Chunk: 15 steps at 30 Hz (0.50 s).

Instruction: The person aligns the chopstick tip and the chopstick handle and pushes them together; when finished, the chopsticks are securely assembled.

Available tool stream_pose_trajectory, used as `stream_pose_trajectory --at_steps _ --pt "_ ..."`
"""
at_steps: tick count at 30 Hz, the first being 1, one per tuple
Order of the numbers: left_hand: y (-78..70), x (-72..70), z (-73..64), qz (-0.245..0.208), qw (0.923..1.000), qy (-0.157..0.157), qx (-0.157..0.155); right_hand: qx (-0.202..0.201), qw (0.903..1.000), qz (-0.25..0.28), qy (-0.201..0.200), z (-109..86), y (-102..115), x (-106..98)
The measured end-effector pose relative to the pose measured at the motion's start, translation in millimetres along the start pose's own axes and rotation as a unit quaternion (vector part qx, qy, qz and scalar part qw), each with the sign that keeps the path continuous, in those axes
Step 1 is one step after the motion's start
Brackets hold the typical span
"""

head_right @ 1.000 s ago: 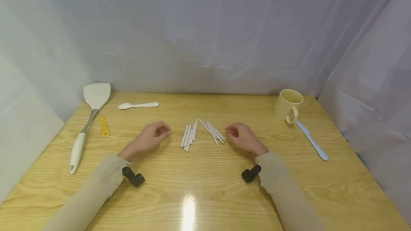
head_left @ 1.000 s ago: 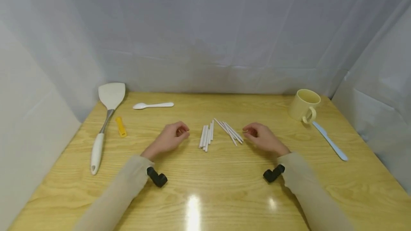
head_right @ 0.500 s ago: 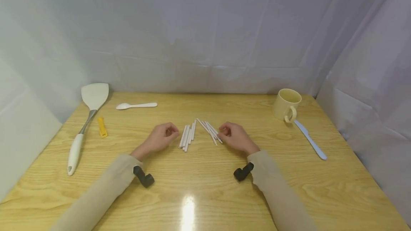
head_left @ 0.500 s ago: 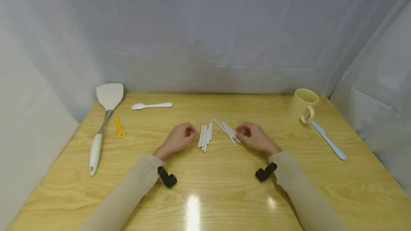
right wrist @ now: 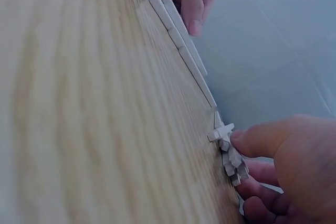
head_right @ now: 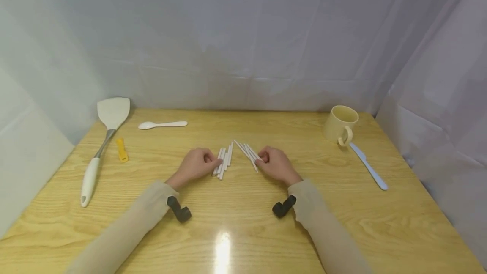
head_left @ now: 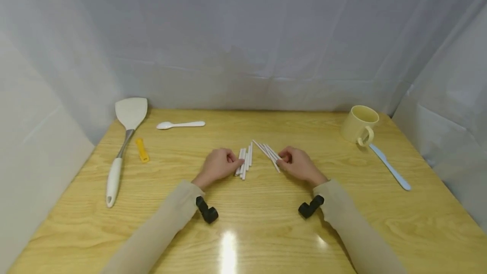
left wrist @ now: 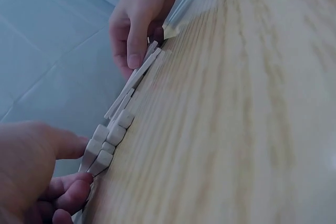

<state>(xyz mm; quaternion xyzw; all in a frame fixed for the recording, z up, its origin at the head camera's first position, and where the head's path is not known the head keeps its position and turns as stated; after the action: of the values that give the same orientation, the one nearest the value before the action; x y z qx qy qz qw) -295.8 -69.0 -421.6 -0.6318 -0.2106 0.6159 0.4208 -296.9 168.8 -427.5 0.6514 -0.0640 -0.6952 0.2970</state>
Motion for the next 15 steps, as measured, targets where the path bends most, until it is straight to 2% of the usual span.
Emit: stream_pose_trajectory --at_steps 7,15 --pt "3.2 1.5 -0.4 0.013 0.9997 -0.01 -0.016 0.003 0.9989 -0.041 -0.025 -1.4 7 -1" --pt "1.0 -1.0 -1.6 0.007 0.9991 -0.041 -0.009 0.006 0.9968 -0.067 -0.043 -4.4 14 -4"
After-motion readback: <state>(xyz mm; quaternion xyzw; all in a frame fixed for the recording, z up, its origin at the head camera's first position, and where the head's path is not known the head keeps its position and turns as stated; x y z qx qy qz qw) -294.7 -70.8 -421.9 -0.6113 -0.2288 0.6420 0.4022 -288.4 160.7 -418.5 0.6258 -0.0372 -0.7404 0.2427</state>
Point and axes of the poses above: each hand's wrist, its own z-axis towards the middle knuckle, its own x-axis out of the palm, y = z × x, the point moved 6 cm from there along z, towards the middle knuckle, and after that the axes turned 12 degrees about -z, right-handed, at the moved point
